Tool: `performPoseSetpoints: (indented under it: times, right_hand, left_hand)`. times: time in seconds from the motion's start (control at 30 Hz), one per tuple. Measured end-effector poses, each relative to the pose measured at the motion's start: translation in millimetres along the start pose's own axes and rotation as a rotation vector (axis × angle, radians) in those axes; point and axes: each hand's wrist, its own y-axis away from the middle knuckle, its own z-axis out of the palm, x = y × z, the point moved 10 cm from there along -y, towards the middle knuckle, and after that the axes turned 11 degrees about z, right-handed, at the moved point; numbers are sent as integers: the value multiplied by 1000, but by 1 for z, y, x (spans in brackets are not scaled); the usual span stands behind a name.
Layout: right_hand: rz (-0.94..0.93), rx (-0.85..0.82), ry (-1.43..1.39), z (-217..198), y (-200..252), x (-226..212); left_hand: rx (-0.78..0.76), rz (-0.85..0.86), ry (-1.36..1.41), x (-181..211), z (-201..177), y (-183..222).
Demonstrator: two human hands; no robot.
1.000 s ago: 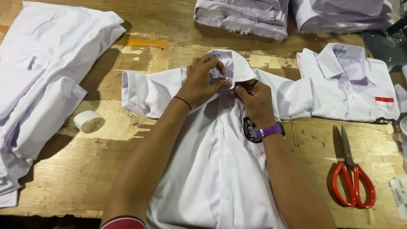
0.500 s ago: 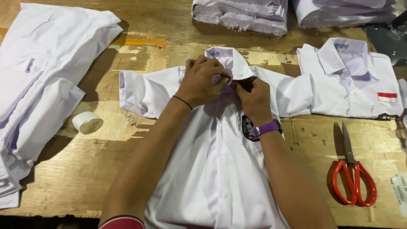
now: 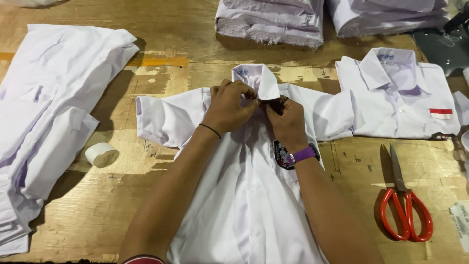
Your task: Inspecting a white school shirt and using scissors to trim loose threads from the seams and collar.
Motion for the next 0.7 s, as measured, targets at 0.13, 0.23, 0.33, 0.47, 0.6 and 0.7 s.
performPoseSetpoints:
  times: [0.13,0.23,0.33,0.47,0.6,0.7]
  right_hand:
    - [-20,-10,7,1,0,-15]
    - [-13,7,47,0,2,-11]
    - [44,-4,-1,2,0,3]
    - [71,-5,3,4,0,11]
    - [114,-19,-69,4,2,8]
    - [91,-45,-142,-3,-6,18]
  left_hand:
    - [-18,-1,-23,-6,9,-1]
    - [-9,24,-30,-4,12,0]
    - [-9,27,-13,-2,7,1]
    - [1,53,60,-9,12,1]
    - [25,75,114,-17,19,1]
    - [3,47,148,-14,17,0]
